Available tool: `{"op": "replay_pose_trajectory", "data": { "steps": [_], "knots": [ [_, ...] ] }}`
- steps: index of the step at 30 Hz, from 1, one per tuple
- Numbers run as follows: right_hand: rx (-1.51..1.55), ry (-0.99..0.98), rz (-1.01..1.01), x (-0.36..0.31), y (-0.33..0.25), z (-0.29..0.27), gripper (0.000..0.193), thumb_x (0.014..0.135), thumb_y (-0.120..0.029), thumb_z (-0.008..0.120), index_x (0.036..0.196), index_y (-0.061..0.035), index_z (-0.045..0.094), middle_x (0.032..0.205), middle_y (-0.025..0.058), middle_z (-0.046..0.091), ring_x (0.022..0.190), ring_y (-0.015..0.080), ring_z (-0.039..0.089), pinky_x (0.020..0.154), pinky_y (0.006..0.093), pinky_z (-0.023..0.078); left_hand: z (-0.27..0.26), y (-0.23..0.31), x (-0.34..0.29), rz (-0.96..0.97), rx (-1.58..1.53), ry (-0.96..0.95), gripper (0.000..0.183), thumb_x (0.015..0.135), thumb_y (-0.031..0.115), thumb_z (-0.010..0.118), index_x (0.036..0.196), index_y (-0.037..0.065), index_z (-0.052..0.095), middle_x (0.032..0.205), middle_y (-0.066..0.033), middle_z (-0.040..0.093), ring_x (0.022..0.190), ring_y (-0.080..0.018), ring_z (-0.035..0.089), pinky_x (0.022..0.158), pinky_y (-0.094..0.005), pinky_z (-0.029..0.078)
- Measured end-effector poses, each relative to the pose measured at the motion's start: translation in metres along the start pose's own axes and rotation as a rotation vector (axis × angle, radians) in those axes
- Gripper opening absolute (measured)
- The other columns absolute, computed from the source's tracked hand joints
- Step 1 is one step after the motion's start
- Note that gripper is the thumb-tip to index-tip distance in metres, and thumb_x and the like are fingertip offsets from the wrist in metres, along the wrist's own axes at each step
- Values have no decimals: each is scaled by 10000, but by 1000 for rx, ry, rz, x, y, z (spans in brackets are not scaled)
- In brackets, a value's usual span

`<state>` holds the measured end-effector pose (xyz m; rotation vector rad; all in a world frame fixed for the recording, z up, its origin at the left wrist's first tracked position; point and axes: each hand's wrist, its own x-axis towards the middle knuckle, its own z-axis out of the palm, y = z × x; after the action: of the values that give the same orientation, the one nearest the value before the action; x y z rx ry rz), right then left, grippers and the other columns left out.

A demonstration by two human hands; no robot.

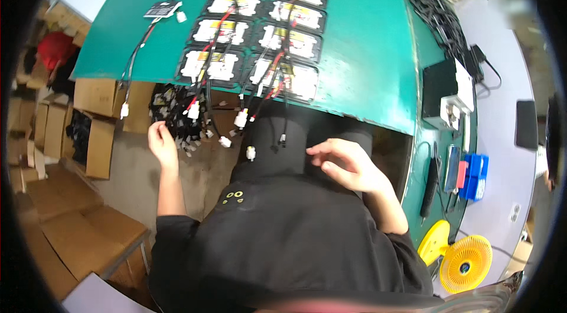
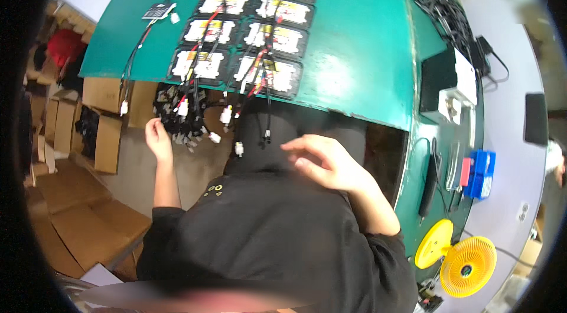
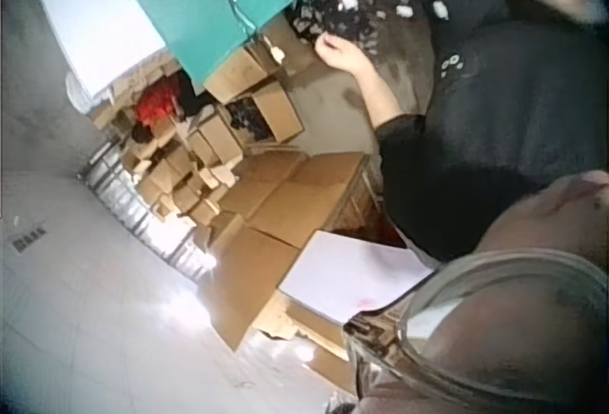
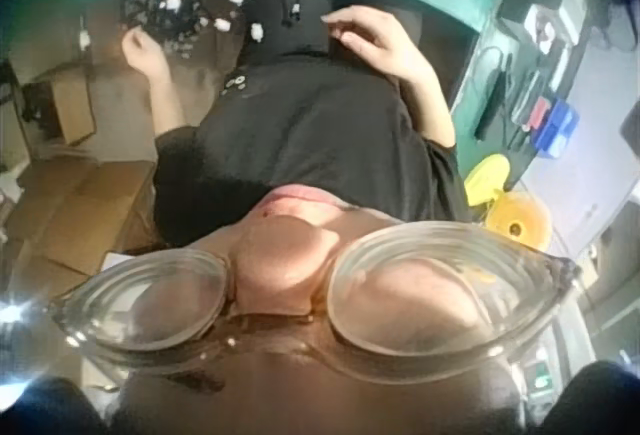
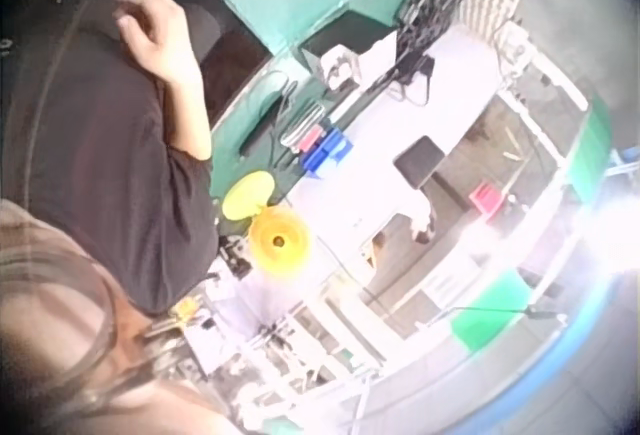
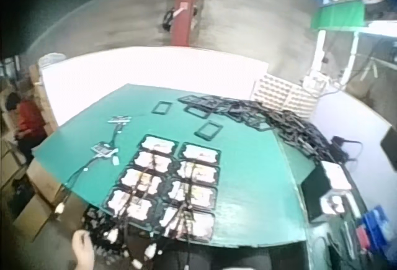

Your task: The person assembles LED display modules into plastic frames by hand, then secures the components with an electric screwdriver.

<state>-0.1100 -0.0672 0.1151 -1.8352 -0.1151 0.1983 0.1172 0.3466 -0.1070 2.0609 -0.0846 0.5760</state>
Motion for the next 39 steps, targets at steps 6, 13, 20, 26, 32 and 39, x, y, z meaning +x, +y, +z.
{"op": "replay_pose_trajectory", "data": {
  "steps": [6,13,20,26,32,39],
  "knots": [
    [768,-30,-965,13,-87,24,343,894,-284,678,1104,-39,564,1001,247,641,1107,506,530,985,755,275,10,130,8,287,-233,-102,137,917,-39,466,1012,-33,564,992,-88,550,838,-144,513,755,-261,440],
    [536,76,-1176,-5,-98,9,339,957,-346,565,959,-7,558,899,224,652,908,395,630,821,593,439,58,214,3,426,-544,-141,202,913,-49,435,1102,-50,508,1058,-146,535,861,-181,534,798,-282,473],
    [-463,375,-149,-107,-51,-34,337,857,-283,660,1079,-35,610,1151,152,635,1066,321,605,903,412,491,63,225,-7,670,-390,-161,188,885,-24,474,1047,-66,561,1019,-159,560,867,-217,553,791,-304,497],
    [-1181,973,1187,-229,54,-44,383,803,-274,714,1083,-37,604,1163,177,598,1015,386,599,853,463,521,69,199,54,429,-339,-208,250,900,-1,513,1141,-34,569,1068,-143,579,978,-217,565,906,-324,452],
    [-1125,1078,1268,-269,91,-74,654,838,-278,694,1406,-140,401,1147,248,575,1007,431,604,858,488,508,80,213,121,642,121,-487,393,916,189,534,1271,23,518,1249,-192,564,1182,-348,528,1037,-410,376],
    [-901,1088,835,-335,153,-119,635,869,-173,675,1389,35,376,1290,316,521,1171,427,540,995,413,435,104,224,119,707,519,-884,640,840,350,650,1420,180,438,1530,-85,337,1443,-346,223,1145,-583,192]
  ]
}}
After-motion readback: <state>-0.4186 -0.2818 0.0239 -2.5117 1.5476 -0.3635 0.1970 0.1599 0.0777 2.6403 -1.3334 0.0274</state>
